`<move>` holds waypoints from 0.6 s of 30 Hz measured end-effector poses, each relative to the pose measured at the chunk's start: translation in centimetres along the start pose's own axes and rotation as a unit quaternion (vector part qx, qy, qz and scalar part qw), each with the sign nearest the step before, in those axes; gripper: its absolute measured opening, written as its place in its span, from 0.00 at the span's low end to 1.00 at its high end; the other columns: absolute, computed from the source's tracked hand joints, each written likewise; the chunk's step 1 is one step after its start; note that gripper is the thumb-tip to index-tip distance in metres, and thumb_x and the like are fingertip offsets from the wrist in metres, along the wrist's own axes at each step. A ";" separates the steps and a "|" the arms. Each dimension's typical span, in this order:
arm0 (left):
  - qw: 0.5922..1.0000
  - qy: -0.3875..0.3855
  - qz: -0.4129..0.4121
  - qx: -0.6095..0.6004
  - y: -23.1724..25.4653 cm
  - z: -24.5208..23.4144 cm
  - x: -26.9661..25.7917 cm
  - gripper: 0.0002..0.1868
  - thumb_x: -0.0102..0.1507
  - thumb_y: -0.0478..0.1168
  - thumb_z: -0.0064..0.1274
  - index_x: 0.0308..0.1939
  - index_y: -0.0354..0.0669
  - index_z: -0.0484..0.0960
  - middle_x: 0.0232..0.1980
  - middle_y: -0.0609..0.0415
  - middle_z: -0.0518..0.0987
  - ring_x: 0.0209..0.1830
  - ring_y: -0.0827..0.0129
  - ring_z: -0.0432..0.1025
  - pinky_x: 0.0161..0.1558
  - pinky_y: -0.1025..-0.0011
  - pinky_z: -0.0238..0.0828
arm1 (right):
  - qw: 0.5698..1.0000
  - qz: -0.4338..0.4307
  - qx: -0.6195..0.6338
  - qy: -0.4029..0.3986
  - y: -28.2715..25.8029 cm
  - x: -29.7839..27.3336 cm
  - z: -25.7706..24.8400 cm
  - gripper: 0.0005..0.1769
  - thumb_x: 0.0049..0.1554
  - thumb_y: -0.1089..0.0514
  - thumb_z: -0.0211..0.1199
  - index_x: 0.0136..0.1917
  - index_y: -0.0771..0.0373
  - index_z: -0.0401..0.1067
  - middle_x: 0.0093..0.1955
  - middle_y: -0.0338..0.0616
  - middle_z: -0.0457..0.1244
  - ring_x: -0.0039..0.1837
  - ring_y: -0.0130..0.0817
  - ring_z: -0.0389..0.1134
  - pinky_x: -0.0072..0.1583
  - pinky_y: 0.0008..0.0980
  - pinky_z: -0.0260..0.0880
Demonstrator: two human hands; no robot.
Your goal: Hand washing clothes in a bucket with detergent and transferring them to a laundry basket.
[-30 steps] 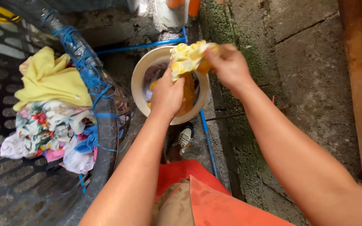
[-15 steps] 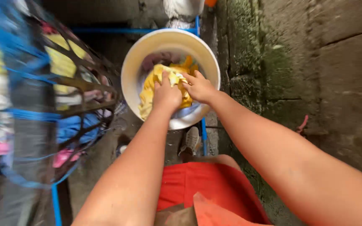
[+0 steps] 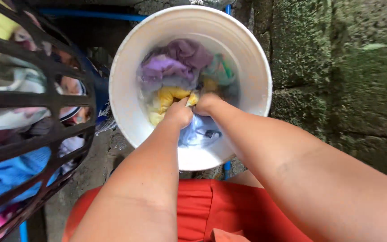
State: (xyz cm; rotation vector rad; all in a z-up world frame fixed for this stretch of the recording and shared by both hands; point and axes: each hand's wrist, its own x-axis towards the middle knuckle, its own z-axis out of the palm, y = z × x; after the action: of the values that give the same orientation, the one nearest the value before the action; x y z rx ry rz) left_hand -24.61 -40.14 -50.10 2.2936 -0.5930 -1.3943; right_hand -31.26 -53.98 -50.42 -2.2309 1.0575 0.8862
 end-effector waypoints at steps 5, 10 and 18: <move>0.998 0.053 -0.021 -0.014 -1.1 0.6 3.1 0.28 0.66 0.46 0.39 0.71 0.54 0.71 0.71 0.38 0.73 0.72 0.45 0.67 0.72 0.56 0.60 | 0.997 -0.040 -0.051 0.038 -0.6 2.8 -0.4 0.61 0.40 0.29 0.74 0.77 0.58 0.56 0.76 0.58 0.52 0.74 0.53 0.55 0.69 0.45 0.57; 0.991 0.122 -0.045 -0.035 0.8 -0.7 0.7 0.23 0.67 0.48 0.41 0.61 0.46 0.80 0.64 0.37 0.78 0.66 0.44 0.72 0.67 0.55 0.66 | 0.996 -0.063 0.000 0.058 -0.3 1.6 -2.7 0.47 0.41 0.38 0.75 0.68 0.60 0.66 0.66 0.58 0.60 0.65 0.50 0.63 0.62 0.43 0.64; 0.889 0.300 0.134 -0.318 12.7 -11.6 -20.0 0.16 0.58 0.41 0.53 0.50 0.48 0.83 0.45 0.47 0.87 0.47 0.53 0.83 0.50 0.61 0.76 | 0.887 -0.092 0.447 0.074 -0.3 -17.5 -13.4 0.21 0.52 0.56 0.74 0.54 0.62 0.68 0.48 0.44 0.66 0.47 0.32 0.67 0.47 0.34 0.70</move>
State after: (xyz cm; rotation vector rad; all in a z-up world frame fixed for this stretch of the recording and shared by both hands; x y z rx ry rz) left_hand -24.48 -38.61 -23.79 1.8513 -0.1901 -0.5614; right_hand -34.97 -54.59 -28.71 -1.5669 1.0093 0.0711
